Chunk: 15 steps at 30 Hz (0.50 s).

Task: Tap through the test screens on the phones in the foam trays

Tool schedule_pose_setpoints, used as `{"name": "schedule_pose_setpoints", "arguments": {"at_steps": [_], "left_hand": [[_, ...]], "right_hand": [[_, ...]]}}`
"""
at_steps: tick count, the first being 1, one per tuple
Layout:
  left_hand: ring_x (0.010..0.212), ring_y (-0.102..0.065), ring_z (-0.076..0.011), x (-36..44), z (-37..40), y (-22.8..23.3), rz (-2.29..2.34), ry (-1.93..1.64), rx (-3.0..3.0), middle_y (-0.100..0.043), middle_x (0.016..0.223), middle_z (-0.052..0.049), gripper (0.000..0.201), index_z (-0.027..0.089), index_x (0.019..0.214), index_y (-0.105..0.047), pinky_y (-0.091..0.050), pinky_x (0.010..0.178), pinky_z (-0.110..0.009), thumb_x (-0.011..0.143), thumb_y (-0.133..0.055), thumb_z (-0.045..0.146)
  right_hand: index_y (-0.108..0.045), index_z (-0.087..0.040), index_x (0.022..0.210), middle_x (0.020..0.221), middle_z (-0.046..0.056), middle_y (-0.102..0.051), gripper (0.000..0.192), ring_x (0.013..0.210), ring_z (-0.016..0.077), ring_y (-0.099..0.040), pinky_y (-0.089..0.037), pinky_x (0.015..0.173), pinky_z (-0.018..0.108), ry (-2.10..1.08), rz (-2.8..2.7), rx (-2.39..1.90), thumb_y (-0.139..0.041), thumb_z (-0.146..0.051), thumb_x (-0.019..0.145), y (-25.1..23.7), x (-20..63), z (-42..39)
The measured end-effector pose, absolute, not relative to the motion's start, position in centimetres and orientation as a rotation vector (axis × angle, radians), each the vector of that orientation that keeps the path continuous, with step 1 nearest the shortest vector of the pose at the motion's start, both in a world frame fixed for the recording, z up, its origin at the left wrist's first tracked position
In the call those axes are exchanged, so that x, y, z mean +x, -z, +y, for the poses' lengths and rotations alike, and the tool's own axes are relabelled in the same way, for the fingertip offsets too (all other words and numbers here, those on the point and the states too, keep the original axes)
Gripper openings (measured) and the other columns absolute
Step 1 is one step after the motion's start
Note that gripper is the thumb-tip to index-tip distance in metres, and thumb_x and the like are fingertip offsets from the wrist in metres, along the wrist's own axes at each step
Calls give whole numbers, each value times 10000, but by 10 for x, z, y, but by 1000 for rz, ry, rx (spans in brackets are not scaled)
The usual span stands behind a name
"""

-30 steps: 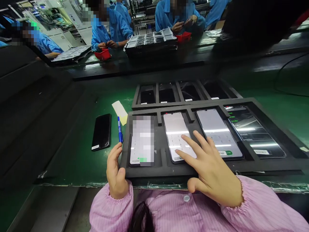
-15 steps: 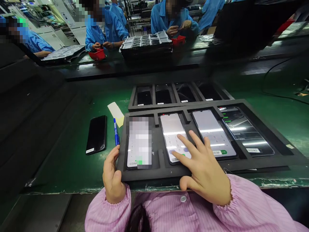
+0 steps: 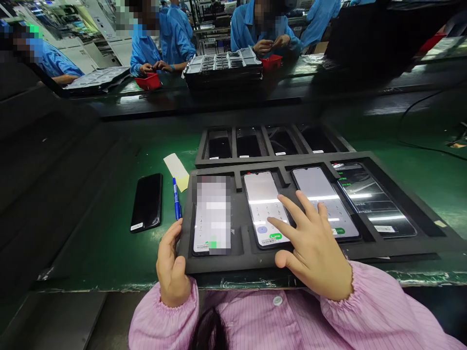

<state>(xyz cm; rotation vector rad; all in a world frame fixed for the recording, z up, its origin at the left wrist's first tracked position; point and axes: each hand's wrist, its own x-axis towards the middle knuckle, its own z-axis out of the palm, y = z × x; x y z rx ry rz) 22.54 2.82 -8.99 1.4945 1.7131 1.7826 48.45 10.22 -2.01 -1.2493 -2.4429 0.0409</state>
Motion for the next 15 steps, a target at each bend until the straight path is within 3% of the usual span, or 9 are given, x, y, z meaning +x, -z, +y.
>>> {"name": "schedule_pose_setpoints", "arguments": {"at_steps": [5, 11, 15], "left_hand": [[1251, -454, -290, 224, 26, 93, 1730, -1768, 1481, -515, 1308, -136, 444, 154, 1207, -509, -391, 1039, -454, 848, -426, 401], [1243, -460, -287, 224, 27, 92, 1720, -1765, 1493, -520, 1305, -128, 437, 157, 1216, -510, -390, 1038, -443, 854, -423, 386], [1234, -469, -269, 223, 27, 92, 1700, -1787, 1509, -527, 1306, -112, 430, 166, 1224, -513, -396, 1032, -412, 856, -435, 375]], "right_hand": [[-664, -229, 1112, 1382, 151, -450, 857, 1318, 438, -276, -294, 922, 734, -75, -2483, -1165, -99, -778, 774, 20, 483, 99], [-719, -159, 823, 1278, 188, -532, 804, 1300, 419, -333, -257, 957, 730, 1, -2288, -1236, -112, -687, 850, 20, 497, 96], [-727, -171, 860, 1288, 188, -528, 829, 1290, 439, -341, -272, 919, 753, -27, -2329, -1203, -94, -705, 834, 18, 492, 96]]}}
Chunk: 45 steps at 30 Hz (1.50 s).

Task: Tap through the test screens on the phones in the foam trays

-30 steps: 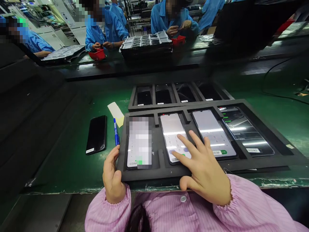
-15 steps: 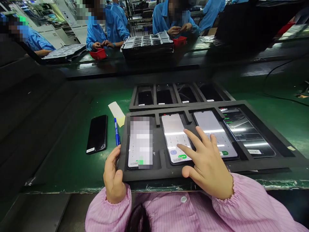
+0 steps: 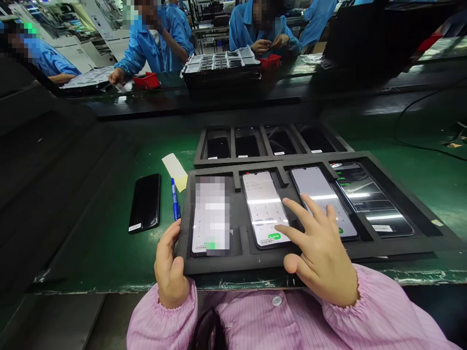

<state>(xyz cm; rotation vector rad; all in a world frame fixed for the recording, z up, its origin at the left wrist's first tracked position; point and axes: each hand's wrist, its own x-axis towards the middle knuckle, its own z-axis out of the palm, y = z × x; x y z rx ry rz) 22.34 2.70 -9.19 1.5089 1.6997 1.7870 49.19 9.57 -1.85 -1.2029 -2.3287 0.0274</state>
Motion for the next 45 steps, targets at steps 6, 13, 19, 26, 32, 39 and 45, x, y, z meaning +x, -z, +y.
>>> {"name": "schedule_pose_setpoints", "arguments": {"at_steps": [6, 13, 19, 26, 32, 39, 45], "left_hand": [[1238, -466, -263, 223, 27, 92, 1675, -1792, 1511, -524, 1314, -103, 418, 176, 1223, -520, -390, 1037, -400, 859, -445, 370], [1226, -481, -263, 223, 27, 90, 1700, -1806, 1477, -540, 1297, -112, 426, 158, 1212, -534, -410, 1024, -390, 839, -472, 354], [1191, -520, -262, 226, 30, 84, 1732, -1833, 1383, -587, 1240, -111, 422, 146, 1134, -576, -444, 993, -380, 759, -515, 330], [1147, -548, -321, 230, 37, 70, 1819, -1829, 1053, -642, 1145, -118, 475, 142, 1000, -630, -396, 1045, -471, 558, -567, 306], [1185, -506, -381, 232, 39, 62, 1856, -1782, 911, -646, 1102, -110, 555, 153, 992, -642, -323, 1083, -561, 464, -509, 261], [1165, -528, -373, 234, 41, 60, 1939, -1726, 898, -656, 1069, -81, 602, 182, 988, -652, -329, 1080, -572, 429, -436, 226], [1153, -545, -359, 230, 39, 64, 2004, -1661, 966, -663, 1068, -60, 663, 189, 1019, -650, -365, 1066, -540, 400, -412, 203]], "right_hand": [[-723, -224, 951, 1325, 152, -507, 825, 1311, 426, -314, -282, 930, 742, -79, -2392, -1146, -106, -750, 799, 18, 487, 94], [-733, -183, 824, 1287, 181, -529, 805, 1299, 427, -336, -251, 927, 760, -12, -2267, -1270, -110, -693, 843, 21, 494, 94], [-706, -223, 987, 1331, 169, -502, 840, 1317, 430, -306, -253, 912, 771, -135, -2371, -1146, -115, -780, 772, 19, 475, 88], [-716, -193, 842, 1233, 165, -558, 771, 1282, 379, -381, -248, 965, 714, -31, -2047, -1373, -111, -669, 867, 26, 529, 91], [-716, -198, 955, 1285, 189, -502, 779, 1285, 444, -333, -284, 866, 762, 86, -2073, -1492, -93, -657, 869, 32, 564, 99], [-718, -230, 937, 1309, 161, -477, 762, 1321, 422, -285, -253, 913, 753, 28, -2132, -1425, -104, -675, 857, 31, 569, 99], [-715, -229, 956, 1331, 159, -449, 778, 1334, 424, -251, -231, 930, 755, 57, -2126, -1416, -88, -679, 853, 31, 572, 97]]}}
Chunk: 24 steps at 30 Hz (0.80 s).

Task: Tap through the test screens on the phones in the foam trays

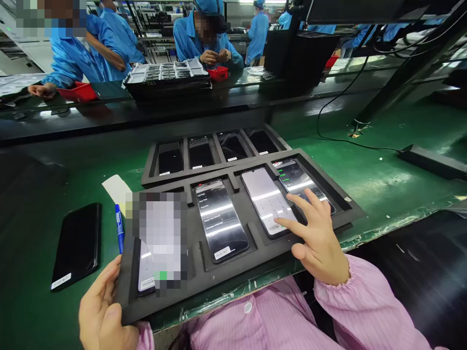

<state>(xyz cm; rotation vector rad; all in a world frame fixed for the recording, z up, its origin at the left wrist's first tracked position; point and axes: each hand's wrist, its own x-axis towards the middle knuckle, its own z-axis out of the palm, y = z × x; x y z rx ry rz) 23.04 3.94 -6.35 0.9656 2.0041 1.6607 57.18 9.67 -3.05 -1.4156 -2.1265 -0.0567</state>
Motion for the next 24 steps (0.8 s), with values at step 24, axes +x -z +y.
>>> {"name": "schedule_pose_setpoints", "arguments": {"at_steps": [24], "left_hand": [[1173, -532, -344, 226, 37, 66, 1976, -1655, 976, -662, 1083, -30, 654, 217, 1032, -646, -350, 1093, -509, 420, -419, 170]], "right_hand": [[-741, -225, 872, 1312, 168, -485, 816, 1291, 468, -303, -261, 863, 789, 200, -2004, -1665, -53, -664, 857, 30, 581, 100]]}}
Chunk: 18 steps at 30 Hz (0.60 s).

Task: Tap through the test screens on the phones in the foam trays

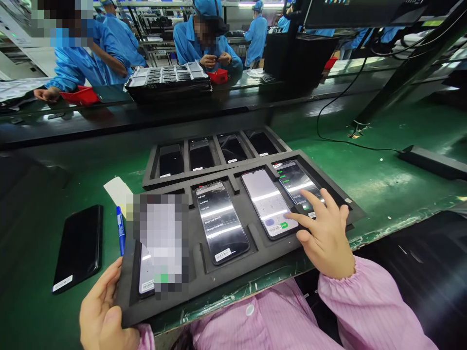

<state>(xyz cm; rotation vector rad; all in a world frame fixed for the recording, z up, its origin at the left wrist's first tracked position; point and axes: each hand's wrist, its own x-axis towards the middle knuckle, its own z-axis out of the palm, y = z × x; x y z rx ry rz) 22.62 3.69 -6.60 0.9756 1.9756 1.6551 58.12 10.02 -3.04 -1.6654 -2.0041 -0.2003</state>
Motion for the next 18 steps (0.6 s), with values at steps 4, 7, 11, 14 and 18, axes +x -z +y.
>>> {"name": "schedule_pose_setpoints", "arguments": {"at_steps": [4, 7, 11, 14, 18], "left_hand": [[1163, -538, -347, 224, 37, 67, 1980, -1644, 1011, -664, 1080, -16, 637, 241, 1020, -652, -361, 1078, -532, 431, -418, 169], [1150, -547, -347, 226, 38, 66, 2010, -1609, 1021, -667, 1079, -20, 621, 236, 1009, -656, -365, 1071, -533, 437, -427, 167], [1149, -546, -354, 229, 39, 62, 1987, -1650, 970, -673, 1061, -33, 604, 221, 982, -662, -362, 1070, -534, 427, -425, 188], [1147, -549, -350, 231, 40, 61, 1986, -1672, 952, -674, 1062, -34, 601, 219, 969, -662, -378, 1065, -515, 417, -425, 191], [1147, -547, -363, 229, 39, 61, 1979, -1663, 943, -672, 1060, -52, 613, 205, 988, -655, -382, 1058, -527, 415, -441, 186]], "right_hand": [[-730, -236, 943, 1348, 163, -452, 857, 1312, 460, -269, -248, 874, 791, 172, -2052, -1616, -15, -694, 826, 29, 579, 102], [-714, -254, 1005, 1398, 154, -399, 854, 1317, 470, -242, -234, 864, 802, 136, -2143, -1623, -22, -716, 810, 27, 572, 104], [-698, -272, 1047, 1425, 143, -366, 862, 1336, 456, -210, -239, 884, 785, 102, -2205, -1578, -23, -743, 789, 26, 561, 106], [-714, -257, 1000, 1393, 155, -408, 842, 1322, 458, -248, -253, 878, 780, 104, -2207, -1534, -50, -737, 804, 25, 560, 106], [-741, -218, 853, 1297, 166, -497, 842, 1285, 443, -331, -271, 889, 764, 185, -2012, -1557, -41, -684, 844, 27, 570, 105]]}}
